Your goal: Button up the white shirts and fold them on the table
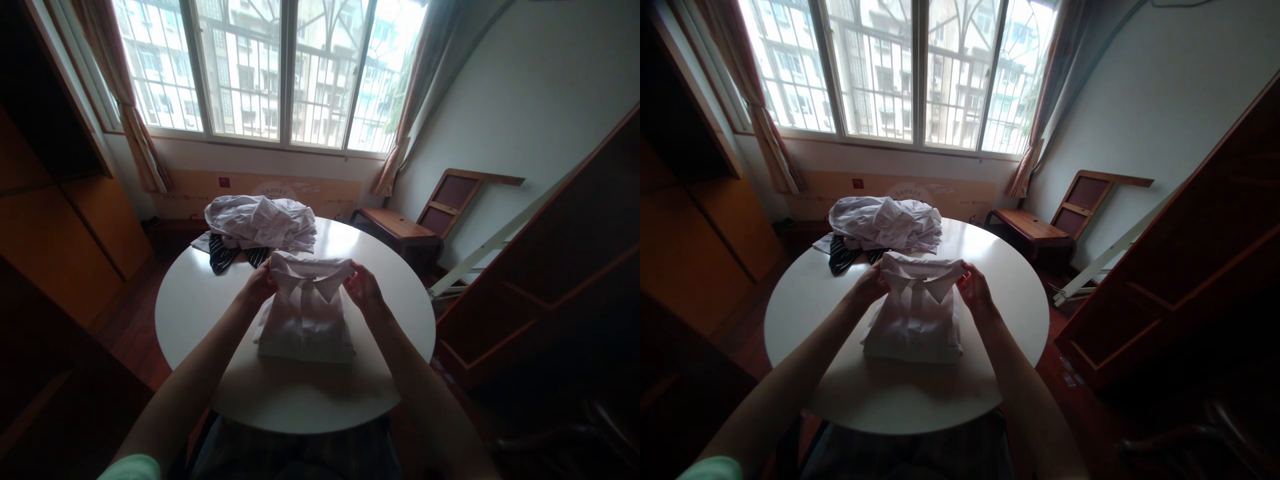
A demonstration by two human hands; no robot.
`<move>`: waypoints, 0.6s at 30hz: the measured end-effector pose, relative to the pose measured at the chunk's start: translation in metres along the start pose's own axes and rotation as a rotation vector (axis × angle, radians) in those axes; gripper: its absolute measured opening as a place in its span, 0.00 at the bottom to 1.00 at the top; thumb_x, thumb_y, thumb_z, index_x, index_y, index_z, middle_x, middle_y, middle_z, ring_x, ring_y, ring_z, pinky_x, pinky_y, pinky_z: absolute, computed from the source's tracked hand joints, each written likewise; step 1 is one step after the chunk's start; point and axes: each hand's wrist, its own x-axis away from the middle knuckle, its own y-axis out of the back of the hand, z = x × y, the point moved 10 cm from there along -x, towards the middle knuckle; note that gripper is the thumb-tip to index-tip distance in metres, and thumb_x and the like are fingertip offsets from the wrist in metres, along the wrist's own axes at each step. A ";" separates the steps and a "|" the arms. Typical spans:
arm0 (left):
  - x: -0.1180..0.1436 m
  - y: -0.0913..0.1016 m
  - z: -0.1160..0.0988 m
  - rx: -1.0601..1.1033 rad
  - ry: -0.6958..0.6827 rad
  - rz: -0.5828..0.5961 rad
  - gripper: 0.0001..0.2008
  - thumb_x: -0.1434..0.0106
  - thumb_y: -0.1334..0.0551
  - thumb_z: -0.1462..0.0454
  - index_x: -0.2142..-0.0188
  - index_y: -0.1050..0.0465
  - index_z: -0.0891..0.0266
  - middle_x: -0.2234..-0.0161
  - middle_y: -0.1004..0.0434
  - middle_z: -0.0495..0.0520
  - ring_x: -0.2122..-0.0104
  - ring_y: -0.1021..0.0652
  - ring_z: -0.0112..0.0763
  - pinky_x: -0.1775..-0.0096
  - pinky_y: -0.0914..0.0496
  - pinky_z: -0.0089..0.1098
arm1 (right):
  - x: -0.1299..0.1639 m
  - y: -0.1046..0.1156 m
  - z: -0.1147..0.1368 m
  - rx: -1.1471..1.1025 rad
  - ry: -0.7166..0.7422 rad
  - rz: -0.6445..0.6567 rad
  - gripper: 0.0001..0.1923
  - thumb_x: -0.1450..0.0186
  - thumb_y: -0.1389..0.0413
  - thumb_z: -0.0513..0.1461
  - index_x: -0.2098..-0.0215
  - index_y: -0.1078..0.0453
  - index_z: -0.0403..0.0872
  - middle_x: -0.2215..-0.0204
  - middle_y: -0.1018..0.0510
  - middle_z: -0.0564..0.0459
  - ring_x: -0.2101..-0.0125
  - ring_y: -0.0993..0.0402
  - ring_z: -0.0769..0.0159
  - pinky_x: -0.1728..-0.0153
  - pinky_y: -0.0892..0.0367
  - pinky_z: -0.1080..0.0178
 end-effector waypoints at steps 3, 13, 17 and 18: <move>0.001 -0.001 -0.001 -0.025 -0.012 0.010 0.16 0.36 0.47 0.65 0.80 0.33 0.67 0.86 0.30 0.48 0.86 0.29 0.21 0.82 0.33 0.20 | -0.001 0.002 -0.001 0.003 -0.003 -0.011 0.04 0.47 0.43 0.32 0.74 0.30 0.47 0.78 0.22 0.58 0.74 0.25 0.72 0.70 0.27 0.72; 0.005 -0.002 -0.004 -0.030 -0.045 -0.021 0.14 0.36 0.47 0.67 0.77 0.31 0.67 0.83 0.28 0.50 0.84 0.28 0.22 0.79 0.30 0.21 | 0.006 -0.008 -0.014 -0.040 -0.070 0.045 0.00 0.44 0.43 0.36 0.72 0.30 0.47 0.75 0.21 0.58 0.71 0.24 0.72 0.66 0.28 0.71; 0.001 0.006 -0.007 -0.003 -0.068 -0.052 0.11 0.37 0.46 0.68 0.76 0.31 0.67 0.83 0.29 0.49 0.84 0.28 0.23 0.80 0.31 0.22 | 0.010 -0.015 -0.007 0.012 -0.014 0.090 0.02 0.43 0.43 0.38 0.70 0.29 0.48 0.73 0.21 0.59 0.70 0.25 0.73 0.67 0.29 0.72; 0.001 0.006 -0.007 -0.002 -0.067 -0.046 0.11 0.38 0.46 0.68 0.75 0.31 0.67 0.83 0.29 0.49 0.84 0.28 0.23 0.80 0.31 0.22 | 0.010 -0.015 -0.005 0.021 0.005 0.085 0.02 0.43 0.43 0.37 0.70 0.29 0.49 0.73 0.21 0.60 0.70 0.25 0.73 0.66 0.29 0.72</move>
